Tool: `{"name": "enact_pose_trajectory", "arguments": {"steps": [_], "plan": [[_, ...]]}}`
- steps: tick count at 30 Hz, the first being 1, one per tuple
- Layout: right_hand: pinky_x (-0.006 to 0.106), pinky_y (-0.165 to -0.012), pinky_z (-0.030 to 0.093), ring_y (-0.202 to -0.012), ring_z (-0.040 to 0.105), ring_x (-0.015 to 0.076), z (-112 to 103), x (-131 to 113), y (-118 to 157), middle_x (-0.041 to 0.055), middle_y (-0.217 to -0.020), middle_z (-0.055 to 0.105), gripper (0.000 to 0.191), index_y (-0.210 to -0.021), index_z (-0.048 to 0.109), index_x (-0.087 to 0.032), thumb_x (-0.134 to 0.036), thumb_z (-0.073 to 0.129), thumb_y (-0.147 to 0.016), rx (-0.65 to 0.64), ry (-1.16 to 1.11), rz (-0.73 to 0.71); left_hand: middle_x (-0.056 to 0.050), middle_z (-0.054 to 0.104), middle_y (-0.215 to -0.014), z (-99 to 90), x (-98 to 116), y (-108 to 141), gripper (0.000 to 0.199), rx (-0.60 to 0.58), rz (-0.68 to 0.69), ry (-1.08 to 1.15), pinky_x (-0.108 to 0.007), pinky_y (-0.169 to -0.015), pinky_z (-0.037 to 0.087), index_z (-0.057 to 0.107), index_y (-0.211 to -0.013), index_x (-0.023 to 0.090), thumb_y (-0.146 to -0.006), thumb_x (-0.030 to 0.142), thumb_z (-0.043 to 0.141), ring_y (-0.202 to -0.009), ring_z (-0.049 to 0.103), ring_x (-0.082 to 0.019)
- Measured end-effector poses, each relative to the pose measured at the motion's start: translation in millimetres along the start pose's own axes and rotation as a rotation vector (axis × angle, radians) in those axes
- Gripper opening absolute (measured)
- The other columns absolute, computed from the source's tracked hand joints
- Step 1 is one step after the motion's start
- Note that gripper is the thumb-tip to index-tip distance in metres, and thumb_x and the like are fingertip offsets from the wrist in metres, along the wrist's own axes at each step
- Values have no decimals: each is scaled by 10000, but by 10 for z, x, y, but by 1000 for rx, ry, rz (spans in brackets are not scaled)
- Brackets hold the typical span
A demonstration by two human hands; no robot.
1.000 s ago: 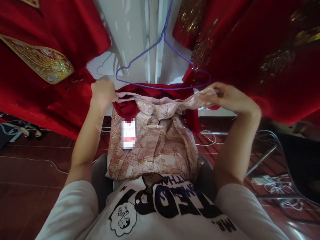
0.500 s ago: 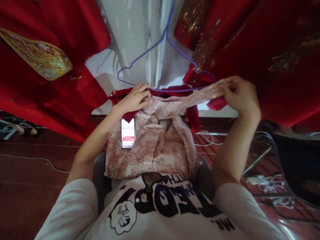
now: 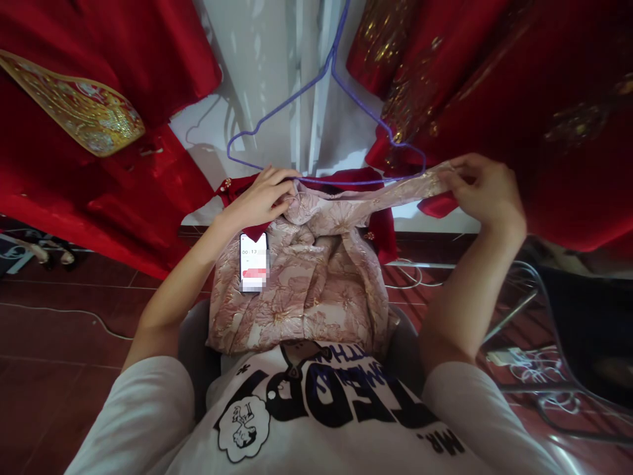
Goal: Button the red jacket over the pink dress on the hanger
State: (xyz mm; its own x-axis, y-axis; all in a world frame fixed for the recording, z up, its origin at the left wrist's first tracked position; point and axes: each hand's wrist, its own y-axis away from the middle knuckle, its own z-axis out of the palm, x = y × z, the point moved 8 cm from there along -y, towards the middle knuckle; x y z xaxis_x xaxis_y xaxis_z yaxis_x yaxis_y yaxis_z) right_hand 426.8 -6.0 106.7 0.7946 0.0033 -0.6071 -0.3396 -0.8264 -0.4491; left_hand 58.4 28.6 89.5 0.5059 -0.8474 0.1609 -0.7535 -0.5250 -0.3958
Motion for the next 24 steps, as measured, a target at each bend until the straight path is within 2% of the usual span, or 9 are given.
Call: {"name": "enact_pose_trajectory", "arguments": {"steps": [6, 13, 16, 19, 24], "plan": [[457, -898, 594, -920, 786, 283, -3, 93, -20, 68, -914, 809, 165, -889, 730, -262, -124, 694, -806, 1, -10, -14, -88, 576, -1485, -18, -8, 13, 106, 8, 5, 1, -613, -1315, 217, 621, -1003, 225, -994, 232, 516, -1392, 539, -272], [410, -823, 617, -877, 795, 260, 67, 96, -76, 75, -945, 827, 159, -973, 757, -239, -224, 675, -838, 85, -78, -139, -84, 587, -1473, -11, -22, 15, 115, 3, -2, 12, -629, -1320, 185, 623, -1030, 231, -971, 212, 527, -1396, 541, -268], [388, -844, 620, -943, 798, 251, 128, -26, -121, 68, -983, 827, 175, -995, 750, -223, -188, 647, -858, 144, -119, -170, -64, 578, -1491, 8, -34, 0, 116, -7, 2, 31, -620, -1323, 187, 614, -1027, 242, -962, 199, 529, -1398, 540, -256], [354, -880, 603, -975, 790, 226, 215, -262, -170, 61, -996, 822, 176, -1011, 738, -207, -159, 622, -887, 185, -153, -247, -58, 576, -1496, 26, -58, -20, 114, -9, 4, 49, -615, -1321, 190, 611, -1007, 239, -957, 183, 526, -1401, 541, -254], [361, -935, 564, -984, 746, 209, 472, -661, -243, 62, -1038, 788, 162, -1078, 672, -208, -214, 557, -964, 146, -188, -384, -75, 580, -1494, 77, -47, -69, 133, 1, 7, 76, -619, -1305, 219, 621, -1003, 226, -962, 179, 503, -1392, 549, -267]]}}
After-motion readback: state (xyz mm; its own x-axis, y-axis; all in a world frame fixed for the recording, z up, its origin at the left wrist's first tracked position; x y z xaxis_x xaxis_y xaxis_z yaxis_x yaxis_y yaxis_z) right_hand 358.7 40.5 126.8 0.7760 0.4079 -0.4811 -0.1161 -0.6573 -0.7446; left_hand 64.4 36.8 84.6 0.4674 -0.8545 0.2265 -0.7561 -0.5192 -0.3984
